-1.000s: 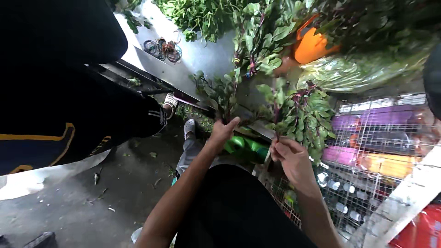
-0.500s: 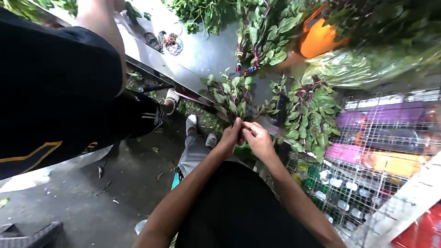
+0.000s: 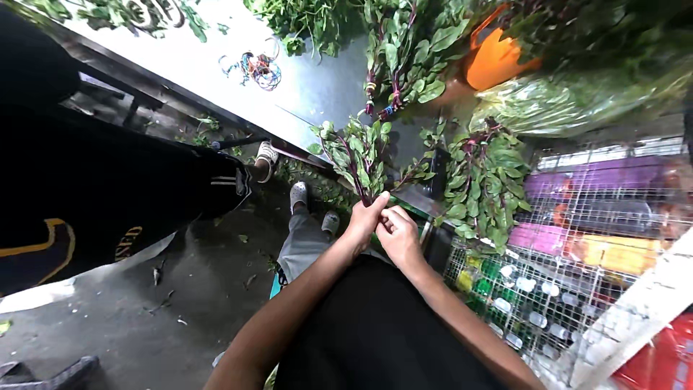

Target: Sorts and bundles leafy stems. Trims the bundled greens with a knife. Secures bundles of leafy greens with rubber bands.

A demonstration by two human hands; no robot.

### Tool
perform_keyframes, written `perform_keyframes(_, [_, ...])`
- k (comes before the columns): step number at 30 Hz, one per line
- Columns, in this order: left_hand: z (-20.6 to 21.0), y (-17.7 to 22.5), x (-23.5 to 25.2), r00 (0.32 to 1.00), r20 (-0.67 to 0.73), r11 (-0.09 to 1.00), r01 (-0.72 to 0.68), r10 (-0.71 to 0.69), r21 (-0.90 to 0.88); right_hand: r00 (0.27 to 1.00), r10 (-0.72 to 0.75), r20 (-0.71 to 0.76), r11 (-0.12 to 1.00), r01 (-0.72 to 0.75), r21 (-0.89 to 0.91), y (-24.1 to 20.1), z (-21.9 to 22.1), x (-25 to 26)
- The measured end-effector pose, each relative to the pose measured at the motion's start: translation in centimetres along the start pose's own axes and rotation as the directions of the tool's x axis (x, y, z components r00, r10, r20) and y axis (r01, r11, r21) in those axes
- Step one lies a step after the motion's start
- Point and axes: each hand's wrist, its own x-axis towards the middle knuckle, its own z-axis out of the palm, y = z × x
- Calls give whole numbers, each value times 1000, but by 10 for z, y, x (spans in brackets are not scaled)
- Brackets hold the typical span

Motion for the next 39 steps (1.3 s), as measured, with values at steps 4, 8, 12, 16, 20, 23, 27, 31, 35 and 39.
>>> perform_keyframes(4, [-2, 0, 0, 1000, -3, 1000, 1, -1, 4, 1000, 30, 9, 999, -30, -37, -2, 1, 1])
perform_keyframes(8, [-4, 3, 0, 998, -64, 999, 20, -17, 46, 994, -15, 112, 1000, 15, 3, -3, -6, 1])
perform_keyframes(12, [-16, -6, 8, 995, -24, 958, -82, 92, 275, 1000, 21, 18, 996, -22, 82, -9, -23, 18])
perform_keyframes(16, [-14, -8, 6, 997, -14, 920, -68, 79, 385, 994, 95, 57, 993, -99, 65, -17, -22, 50])
perform_keyframes(20, [-14, -10, 7, 996, 15, 935, -86, 86, 345, 978, 169, 124, 980, -180, 89, -15, -13, 69])
perform_keyframes(23, [-17, -9, 5, 997, 0, 966, -80, 82, 245, 978, 164, 130, 955, -191, 228, -11, -18, 62])
perform_keyframes(27, [-27, 13, -14, 997, -26, 988, -64, 69, 139, 963, 264, 61, 910, -269, 316, 14, -43, 58])
perform_keyframes(31, [-47, 34, -36, 991, 6, 987, -134, 134, 86, 917, 399, -21, 887, -380, 262, 40, -60, 57])
perform_keyframes(35, [-61, 39, -37, 980, -21, 977, -194, 197, 92, 859, 503, 96, 838, -512, 190, 36, -46, 64])
perform_keyframes(39, [-61, 38, -33, 971, -45, 967, -230, 236, 108, 822, 564, 77, 798, -566, 205, 34, -19, 72])
